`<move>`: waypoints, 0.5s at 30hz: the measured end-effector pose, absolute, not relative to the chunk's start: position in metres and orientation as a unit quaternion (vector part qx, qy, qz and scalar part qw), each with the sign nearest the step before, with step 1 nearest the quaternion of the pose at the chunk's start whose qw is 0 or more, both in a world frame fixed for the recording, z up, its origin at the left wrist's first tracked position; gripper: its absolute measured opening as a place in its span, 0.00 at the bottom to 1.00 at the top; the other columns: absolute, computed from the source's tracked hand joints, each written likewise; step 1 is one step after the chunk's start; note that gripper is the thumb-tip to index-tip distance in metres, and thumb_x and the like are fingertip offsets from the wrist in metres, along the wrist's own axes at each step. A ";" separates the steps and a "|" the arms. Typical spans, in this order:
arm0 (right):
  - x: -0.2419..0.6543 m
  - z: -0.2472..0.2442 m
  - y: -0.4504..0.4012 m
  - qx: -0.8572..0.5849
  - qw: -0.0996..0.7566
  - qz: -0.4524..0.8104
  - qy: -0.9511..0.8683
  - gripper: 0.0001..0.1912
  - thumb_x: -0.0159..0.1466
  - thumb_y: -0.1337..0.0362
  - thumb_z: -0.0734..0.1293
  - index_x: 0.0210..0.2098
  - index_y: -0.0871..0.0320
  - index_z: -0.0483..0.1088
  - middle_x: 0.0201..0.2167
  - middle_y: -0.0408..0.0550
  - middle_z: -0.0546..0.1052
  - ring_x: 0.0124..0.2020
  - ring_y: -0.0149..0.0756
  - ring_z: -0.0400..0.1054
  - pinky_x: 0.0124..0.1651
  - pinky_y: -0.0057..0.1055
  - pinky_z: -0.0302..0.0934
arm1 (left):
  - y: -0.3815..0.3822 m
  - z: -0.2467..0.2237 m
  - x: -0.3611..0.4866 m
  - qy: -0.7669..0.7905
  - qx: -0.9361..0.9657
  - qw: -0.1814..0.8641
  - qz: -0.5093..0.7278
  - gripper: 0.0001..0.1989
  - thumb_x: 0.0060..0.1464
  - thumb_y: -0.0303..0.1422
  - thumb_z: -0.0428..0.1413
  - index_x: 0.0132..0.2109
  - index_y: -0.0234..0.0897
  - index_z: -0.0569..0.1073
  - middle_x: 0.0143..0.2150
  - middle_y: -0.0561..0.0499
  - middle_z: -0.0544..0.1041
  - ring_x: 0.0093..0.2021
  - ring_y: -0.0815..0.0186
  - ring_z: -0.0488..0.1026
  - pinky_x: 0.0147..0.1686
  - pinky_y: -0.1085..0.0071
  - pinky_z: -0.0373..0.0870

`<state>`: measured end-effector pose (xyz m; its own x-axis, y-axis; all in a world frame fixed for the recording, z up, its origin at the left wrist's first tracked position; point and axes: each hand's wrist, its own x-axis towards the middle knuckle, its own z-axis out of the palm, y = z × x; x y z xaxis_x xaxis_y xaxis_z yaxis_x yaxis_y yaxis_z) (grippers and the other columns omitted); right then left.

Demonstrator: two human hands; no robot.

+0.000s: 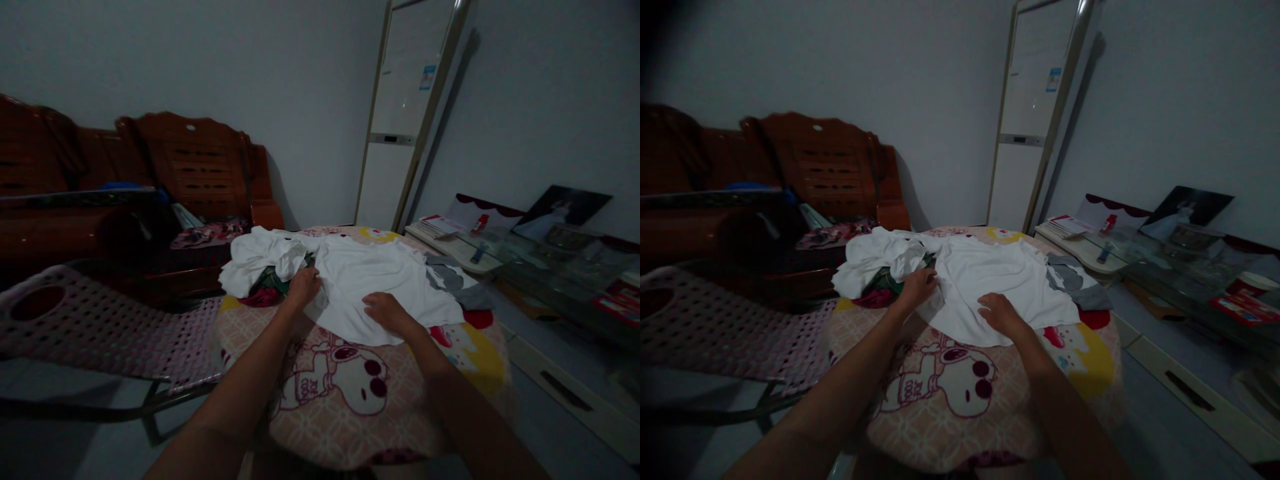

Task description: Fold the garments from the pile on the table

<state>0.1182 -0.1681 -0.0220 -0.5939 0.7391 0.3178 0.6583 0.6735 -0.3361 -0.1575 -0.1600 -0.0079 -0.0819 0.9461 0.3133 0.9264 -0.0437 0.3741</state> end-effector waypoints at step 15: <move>0.062 -0.048 -0.221 -0.228 0.298 -0.022 -0.927 0.09 0.58 0.65 0.73 0.38 0.60 0.75 0.54 0.61 0.74 0.56 0.50 0.66 0.58 0.51 0.63 | -0.172 -0.027 -0.185 0.588 0.607 0.300 0.443 0.23 0.44 0.36 0.63 0.48 0.29 0.76 0.29 0.52 0.75 0.30 0.66 0.71 0.31 0.72 0.66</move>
